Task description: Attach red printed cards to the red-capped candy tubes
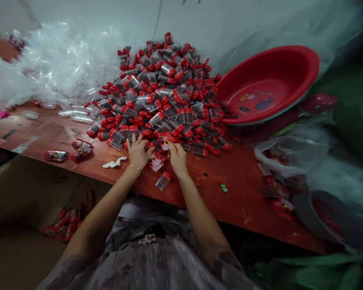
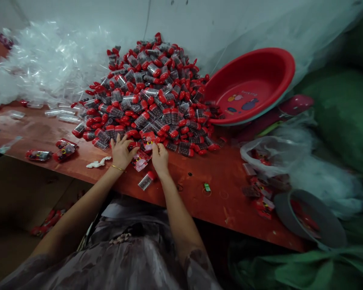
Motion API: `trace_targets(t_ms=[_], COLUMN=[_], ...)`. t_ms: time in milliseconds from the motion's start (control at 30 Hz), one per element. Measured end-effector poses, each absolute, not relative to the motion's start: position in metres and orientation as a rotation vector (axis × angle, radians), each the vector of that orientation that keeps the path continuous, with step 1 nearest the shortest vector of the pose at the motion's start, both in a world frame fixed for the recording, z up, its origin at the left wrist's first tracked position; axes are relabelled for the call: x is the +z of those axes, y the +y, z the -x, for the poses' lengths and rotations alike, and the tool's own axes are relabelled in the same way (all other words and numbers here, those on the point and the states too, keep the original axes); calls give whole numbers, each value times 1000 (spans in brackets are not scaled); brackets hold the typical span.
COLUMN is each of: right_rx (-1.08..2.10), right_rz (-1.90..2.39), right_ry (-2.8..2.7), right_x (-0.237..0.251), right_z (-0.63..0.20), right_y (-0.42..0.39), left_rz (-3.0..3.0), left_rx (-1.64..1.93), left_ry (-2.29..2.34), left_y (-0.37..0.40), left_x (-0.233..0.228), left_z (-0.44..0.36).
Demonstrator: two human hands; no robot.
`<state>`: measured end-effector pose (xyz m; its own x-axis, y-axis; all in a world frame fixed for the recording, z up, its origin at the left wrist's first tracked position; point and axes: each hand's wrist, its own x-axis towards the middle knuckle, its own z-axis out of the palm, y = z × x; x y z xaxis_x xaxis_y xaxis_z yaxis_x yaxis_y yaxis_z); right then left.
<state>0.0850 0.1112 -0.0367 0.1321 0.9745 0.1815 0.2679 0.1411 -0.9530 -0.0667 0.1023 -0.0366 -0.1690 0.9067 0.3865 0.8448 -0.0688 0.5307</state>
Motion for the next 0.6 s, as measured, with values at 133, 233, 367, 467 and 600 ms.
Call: trace_targets(t_ms=[133,233,367,467,600], right_rx=[722,661,709,802,815], right_rz=[1358,1334,1287,1236,1230], right_ry=[-1406,-1463,-1501,-1542,-1573], right_x=[-32,-24,-19,-24,-32], right_z=[-96,-97,-95,-94,-94], right_y=[101,88,75,71,70], left_rz=[-2020,-2077,-2161,-2256,-2295], left_rx=[1070,1122,1142,1106,1038], left_ry=[2112,2066,1885,1692,1627], left_y=[99,95,85,80,79], left_x=[-32,-20,-5,-3,-11], left_z=[64,62,61,59,56])
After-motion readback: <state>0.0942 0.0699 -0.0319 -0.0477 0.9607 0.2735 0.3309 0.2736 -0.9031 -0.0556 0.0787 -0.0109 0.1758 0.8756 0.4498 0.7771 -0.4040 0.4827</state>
